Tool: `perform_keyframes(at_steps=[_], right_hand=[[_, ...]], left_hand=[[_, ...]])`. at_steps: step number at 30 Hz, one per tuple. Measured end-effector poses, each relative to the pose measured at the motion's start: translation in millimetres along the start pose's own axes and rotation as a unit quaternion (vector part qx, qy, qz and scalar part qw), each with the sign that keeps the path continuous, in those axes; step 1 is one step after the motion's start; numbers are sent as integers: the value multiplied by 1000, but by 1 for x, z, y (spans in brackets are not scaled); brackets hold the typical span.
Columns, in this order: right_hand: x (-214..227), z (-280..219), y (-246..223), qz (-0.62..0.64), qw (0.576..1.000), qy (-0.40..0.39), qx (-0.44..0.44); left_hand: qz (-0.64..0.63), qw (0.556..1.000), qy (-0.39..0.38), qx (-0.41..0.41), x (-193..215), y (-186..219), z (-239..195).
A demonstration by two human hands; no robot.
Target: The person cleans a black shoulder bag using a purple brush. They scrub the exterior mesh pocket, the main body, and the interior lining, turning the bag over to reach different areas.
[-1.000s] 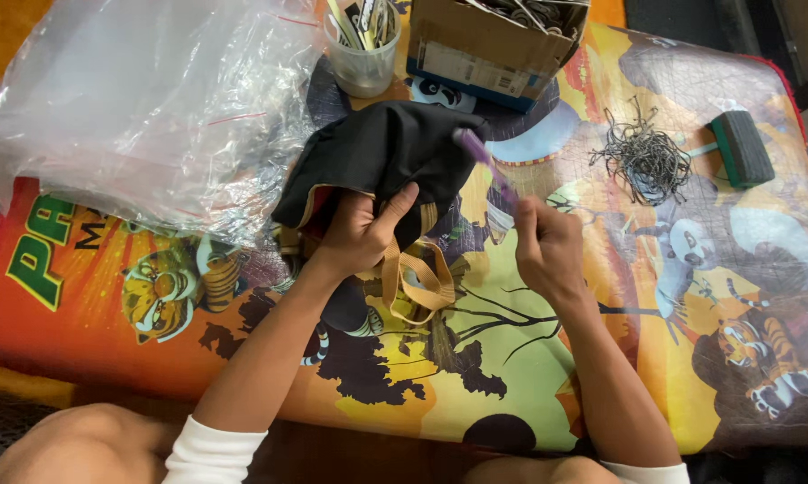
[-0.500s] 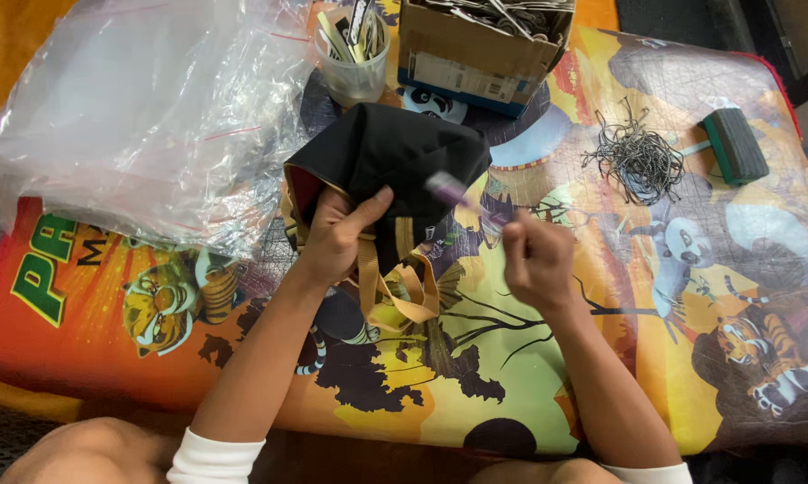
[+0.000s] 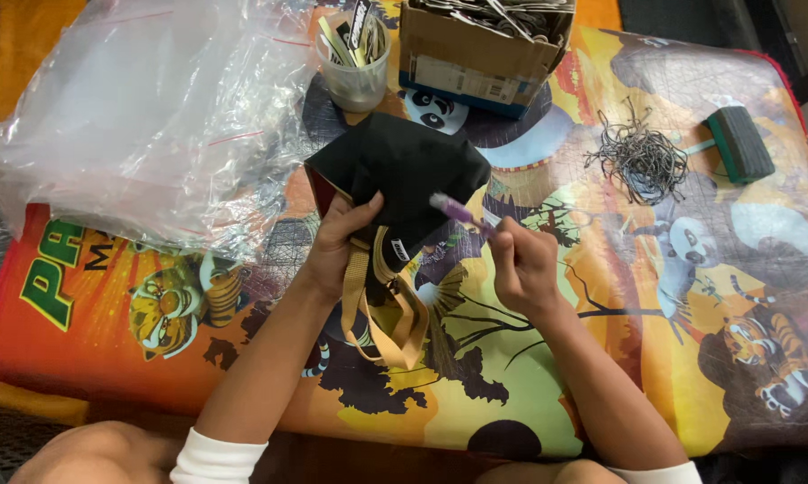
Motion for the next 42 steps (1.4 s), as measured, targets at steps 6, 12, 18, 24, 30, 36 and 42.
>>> perform_keyframes(at_steps=[6, 12, 18, 24, 30, 36, 42], right_hand=[[13, 5, 2, -83, 996, 19, -29], [14, 8, 1, -11, 1000, 18, 23], [0, 2, 4, 35, 999, -24, -29], [42, -1, 34, 135, 976, 124, -121], [20, -10, 77, 31, 948, -27, -317], [23, -2, 65, -166, 903, -265, -294], [59, 11, 70, -399, 861, -199, -246]], left_hand=[[-7, 1000, 26, 5, -1, 5, 3], [0, 996, 91, 20, -6, 10, -3], [-107, 982, -90, 130, -22, -16, -15], [88, 947, -306, 31, -22, 8, 9], [565, 823, 14, 51, 0, 29, 19], [771, 612, -83, 154, 12, 17, 12], [823, 539, -142, 108, 21, -1, 29]])
Point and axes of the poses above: each hand's wrist, its own z-axis towards the middle knuckle, its own x-axis out of the back of the hand, y = z × x, the point moved 9 cm from there along z, towards the middle knuckle, and after that the axes turned 4 degrees about -y, right-handed, at the moved point
